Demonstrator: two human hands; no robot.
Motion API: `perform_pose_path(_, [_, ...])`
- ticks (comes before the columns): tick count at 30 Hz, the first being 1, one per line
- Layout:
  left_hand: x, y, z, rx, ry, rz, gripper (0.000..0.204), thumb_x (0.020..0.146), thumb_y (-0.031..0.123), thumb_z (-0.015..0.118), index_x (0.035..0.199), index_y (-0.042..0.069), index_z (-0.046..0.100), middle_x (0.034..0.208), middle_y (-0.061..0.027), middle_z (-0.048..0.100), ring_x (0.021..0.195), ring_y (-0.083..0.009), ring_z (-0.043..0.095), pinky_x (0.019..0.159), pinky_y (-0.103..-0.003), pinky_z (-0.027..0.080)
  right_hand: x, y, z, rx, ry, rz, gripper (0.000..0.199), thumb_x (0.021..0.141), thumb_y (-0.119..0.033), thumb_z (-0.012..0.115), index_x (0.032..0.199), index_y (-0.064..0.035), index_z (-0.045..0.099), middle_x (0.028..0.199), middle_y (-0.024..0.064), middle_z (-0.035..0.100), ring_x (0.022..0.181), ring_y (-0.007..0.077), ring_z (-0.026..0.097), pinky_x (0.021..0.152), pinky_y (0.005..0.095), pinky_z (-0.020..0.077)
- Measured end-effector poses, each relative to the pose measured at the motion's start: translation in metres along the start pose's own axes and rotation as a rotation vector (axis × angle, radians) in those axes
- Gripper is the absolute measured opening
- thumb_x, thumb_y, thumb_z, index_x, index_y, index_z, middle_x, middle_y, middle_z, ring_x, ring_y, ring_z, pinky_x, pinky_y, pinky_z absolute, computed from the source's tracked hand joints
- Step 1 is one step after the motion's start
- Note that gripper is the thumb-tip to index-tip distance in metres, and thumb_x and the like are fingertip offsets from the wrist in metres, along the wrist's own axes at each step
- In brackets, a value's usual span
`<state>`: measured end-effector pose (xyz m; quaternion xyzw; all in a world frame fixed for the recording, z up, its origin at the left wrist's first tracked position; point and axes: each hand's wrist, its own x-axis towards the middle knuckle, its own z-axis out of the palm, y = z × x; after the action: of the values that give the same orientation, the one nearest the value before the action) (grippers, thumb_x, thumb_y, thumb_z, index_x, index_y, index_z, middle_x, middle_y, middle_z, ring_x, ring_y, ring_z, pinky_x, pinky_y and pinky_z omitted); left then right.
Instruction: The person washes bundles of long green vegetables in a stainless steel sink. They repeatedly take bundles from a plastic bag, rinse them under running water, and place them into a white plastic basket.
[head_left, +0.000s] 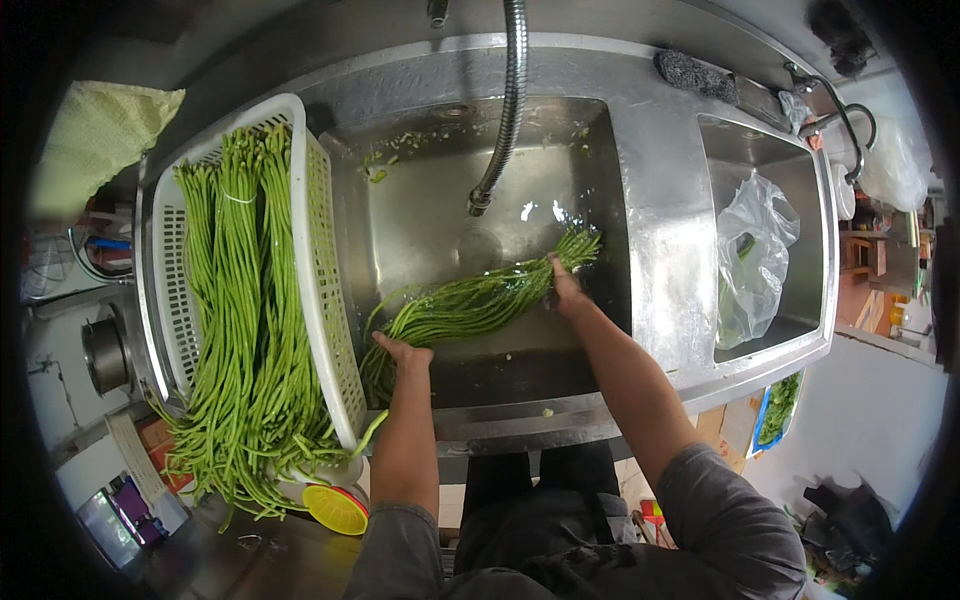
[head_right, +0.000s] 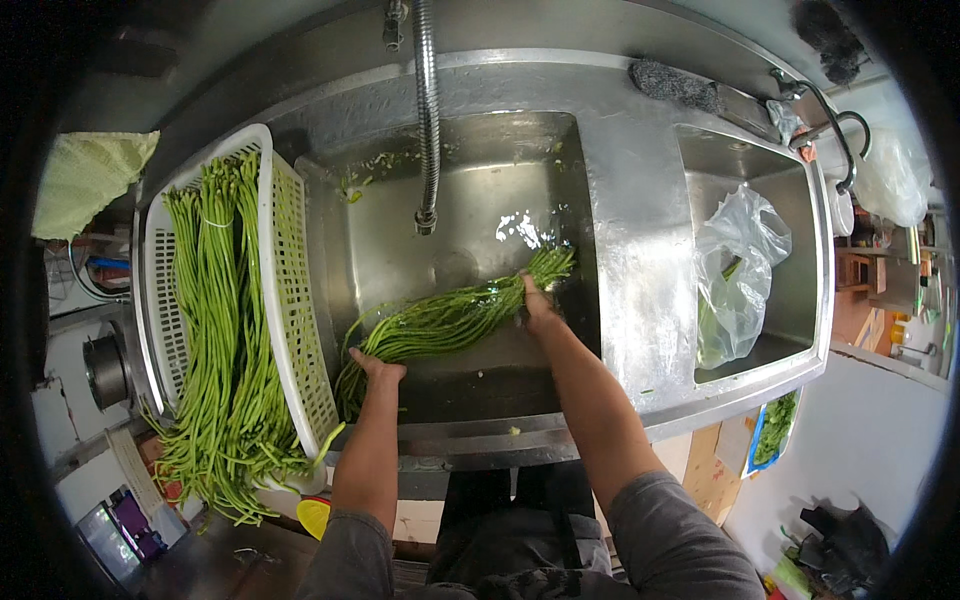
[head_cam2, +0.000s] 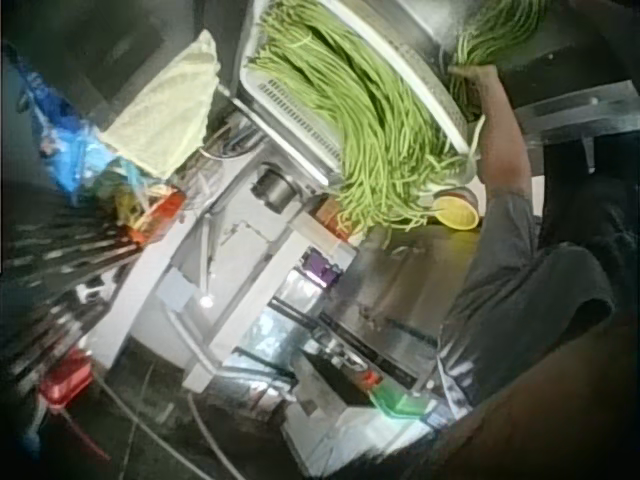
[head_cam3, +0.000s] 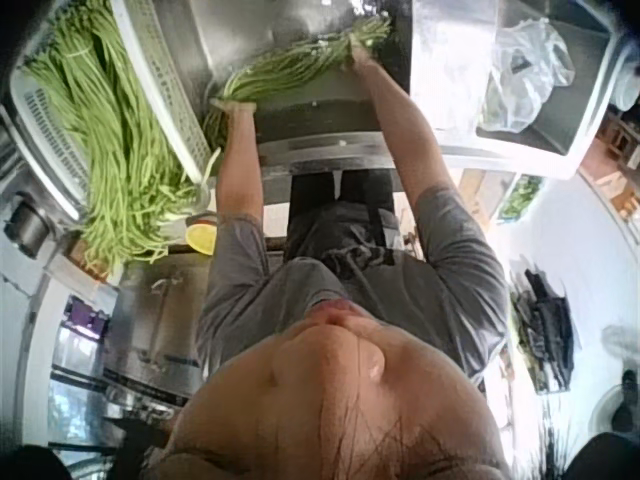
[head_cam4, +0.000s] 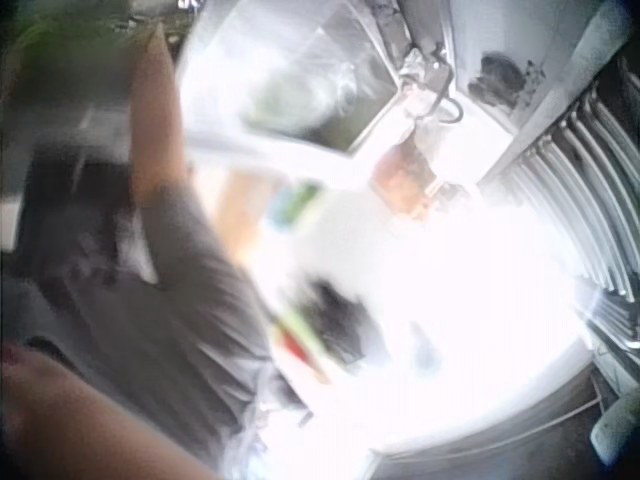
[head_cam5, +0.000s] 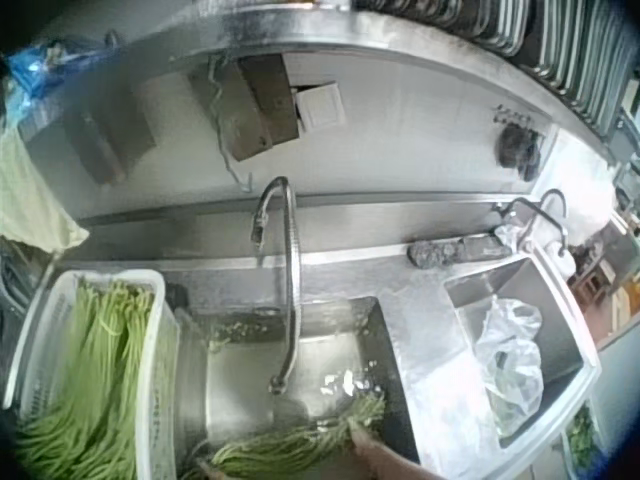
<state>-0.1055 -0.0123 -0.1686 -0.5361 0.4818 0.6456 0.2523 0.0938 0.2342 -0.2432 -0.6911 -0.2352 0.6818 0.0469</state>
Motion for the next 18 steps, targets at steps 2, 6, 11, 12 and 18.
perform_pose_path(2, [-0.015, -0.003, 0.007, -0.067, -0.201, -0.117, 0.098, 0.077, 0.079, 0.034, 0.146, 0.011, 0.021, 0.148, -0.0157, 0.024, 0.134, -0.0350, 0.025, 0.110, -0.057, 0.015, -0.028, -0.005, 0.020, 0.102, 0.051, 0.016, 0.080, 0.073, -0.055, 0.067, 0.132, -0.0056, 0.046, 0.132, 0.0123, 0.047, 0.119, 0.0274, 0.045, 0.096, 0.0448, 0.0389])
perform_pose_path(6, [-0.036, -0.051, 0.031, 0.178, -0.450, -0.228, 0.099, 0.076, 0.080, 0.035, 0.148, 0.016, 0.010, 0.151, -0.0133, 0.015, 0.137, -0.0350, 0.019, 0.108, -0.060, 0.015, 0.016, 0.027, 0.000, 0.026, -0.271, 0.072, 0.095, 0.075, -0.058, 0.064, 0.143, -0.0031, 0.026, 0.145, 0.0159, 0.028, 0.128, 0.0337, 0.032, 0.102, 0.0505, 0.0292])
perform_pose_path(11, [-0.009, -0.081, 0.030, 0.273, -0.308, -0.180, 0.092, 0.082, 0.074, 0.035, 0.148, 0.020, 0.001, 0.153, -0.0085, 0.007, 0.139, -0.0338, 0.013, 0.108, -0.062, 0.014, -0.047, 0.014, 0.002, 0.248, -0.276, 0.025, 0.074, 0.075, -0.045, 0.067, 0.130, -0.0036, 0.043, 0.128, 0.0144, 0.046, 0.115, 0.0298, 0.044, 0.097, 0.0432, 0.0351])
perform_pose_path(12, [-0.006, -0.079, 0.028, 0.171, -0.377, -0.185, 0.087, 0.084, 0.071, 0.034, 0.148, 0.019, 0.005, 0.152, -0.0086, 0.010, 0.138, -0.0335, 0.016, 0.109, -0.061, 0.016, -0.047, 0.013, 0.002, 0.289, -0.288, 0.059, 0.068, 0.075, -0.042, 0.068, 0.127, -0.0041, 0.045, 0.124, 0.0139, 0.049, 0.112, 0.0292, 0.047, 0.097, 0.0417, 0.0358])
perform_pose_path(18, [-0.043, -0.054, 0.043, 0.050, -0.343, -0.114, 0.063, 0.093, 0.052, 0.039, 0.143, 0.017, 0.027, 0.144, -0.0101, 0.030, 0.129, -0.0321, 0.034, 0.108, -0.055, 0.025, -0.080, 0.001, 0.026, 0.572, -0.447, -0.171, 0.057, 0.076, -0.036, 0.066, 0.121, -0.0047, 0.049, 0.120, 0.0137, 0.053, 0.109, 0.0284, 0.050, 0.098, 0.0382, 0.0353])
